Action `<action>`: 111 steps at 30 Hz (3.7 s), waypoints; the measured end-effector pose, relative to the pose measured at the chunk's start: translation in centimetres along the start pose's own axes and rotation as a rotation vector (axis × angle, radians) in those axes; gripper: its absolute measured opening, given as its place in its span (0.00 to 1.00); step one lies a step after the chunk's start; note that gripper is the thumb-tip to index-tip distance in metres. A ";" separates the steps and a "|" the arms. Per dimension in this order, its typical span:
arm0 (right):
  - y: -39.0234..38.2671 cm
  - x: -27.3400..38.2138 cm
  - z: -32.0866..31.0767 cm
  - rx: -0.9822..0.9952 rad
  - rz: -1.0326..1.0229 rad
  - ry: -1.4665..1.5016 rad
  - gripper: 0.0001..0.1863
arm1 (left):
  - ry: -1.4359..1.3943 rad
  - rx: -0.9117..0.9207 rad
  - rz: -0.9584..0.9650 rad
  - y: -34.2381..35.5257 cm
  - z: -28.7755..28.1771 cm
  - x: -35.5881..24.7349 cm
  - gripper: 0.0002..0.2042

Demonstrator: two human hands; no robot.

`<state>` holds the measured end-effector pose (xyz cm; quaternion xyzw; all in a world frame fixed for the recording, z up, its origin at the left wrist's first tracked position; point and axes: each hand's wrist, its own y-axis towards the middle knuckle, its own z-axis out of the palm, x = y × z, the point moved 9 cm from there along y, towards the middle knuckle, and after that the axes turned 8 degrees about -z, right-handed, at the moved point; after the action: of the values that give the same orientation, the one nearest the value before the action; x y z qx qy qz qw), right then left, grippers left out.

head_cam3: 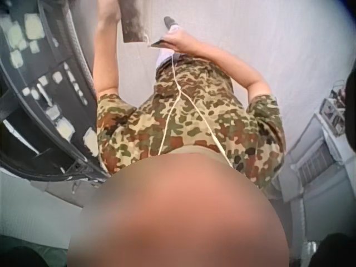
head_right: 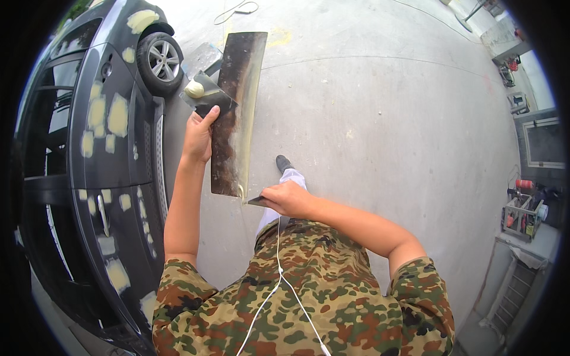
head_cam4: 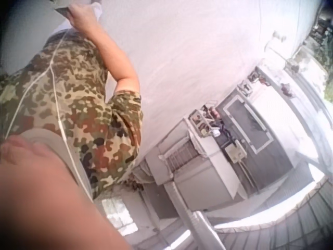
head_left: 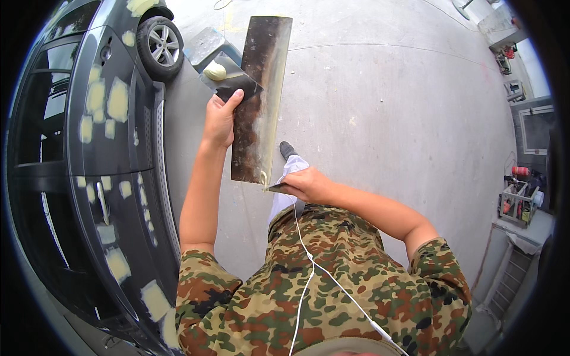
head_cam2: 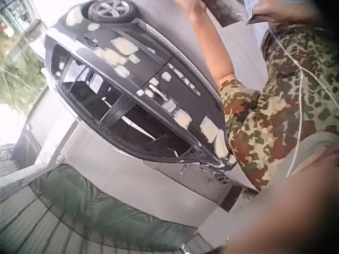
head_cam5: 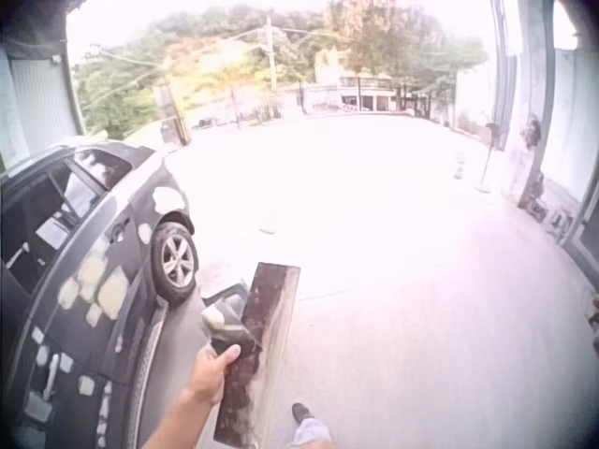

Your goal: The person uses a putty knife to spread body filler onto the rear bumper of a car, smoothing the material across several areas. The person repeatedly transfers filler between two putty knives and applies it to different sections of the bumper surface.

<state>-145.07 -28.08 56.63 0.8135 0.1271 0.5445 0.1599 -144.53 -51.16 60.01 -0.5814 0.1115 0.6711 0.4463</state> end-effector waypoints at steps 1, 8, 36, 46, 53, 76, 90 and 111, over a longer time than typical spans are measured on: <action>0.0 1.0 0.0 0.048 -0.014 -0.023 0.10 | -0.034 0.016 0.007 -0.4 0.4 -1.9 0.09; 1.4 -1.1 -6.4 -0.061 0.333 -0.111 0.09 | 0.077 -0.088 0.060 -2.9 -3.4 -7.4 0.10; -11.2 1.6 -35.2 -0.384 0.330 0.029 0.10 | 0.177 -0.016 -0.002 -6.7 22.6 4.1 0.10; -12.4 8.0 -27.5 -0.046 0.224 -0.028 0.10 | 0.197 -0.014 -0.036 -7.2 25.3 4.0 0.10; -5.5 -0.4 -38.6 -0.523 0.323 0.066 0.13 | 0.201 0.034 0.035 -3.9 20.5 0.8 0.10; -8.3 -4.6 -37.5 -0.437 0.312 -0.106 0.14 | 0.170 0.012 0.084 -0.5 21.3 5.8 0.10; 3.9 -3.7 1.8 0.043 -0.040 -0.025 0.06 | 0.090 0.006 0.164 1.8 -5.6 0.5 0.10; 4.5 -7.7 -4.6 -0.227 0.164 -0.058 0.07 | 0.075 -0.003 0.101 1.6 -8.5 4.7 0.11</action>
<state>-152.04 -34.56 53.53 0.8132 -0.0067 0.5430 0.2094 -139.55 -55.51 52.72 -0.6003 0.1562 0.6707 0.4067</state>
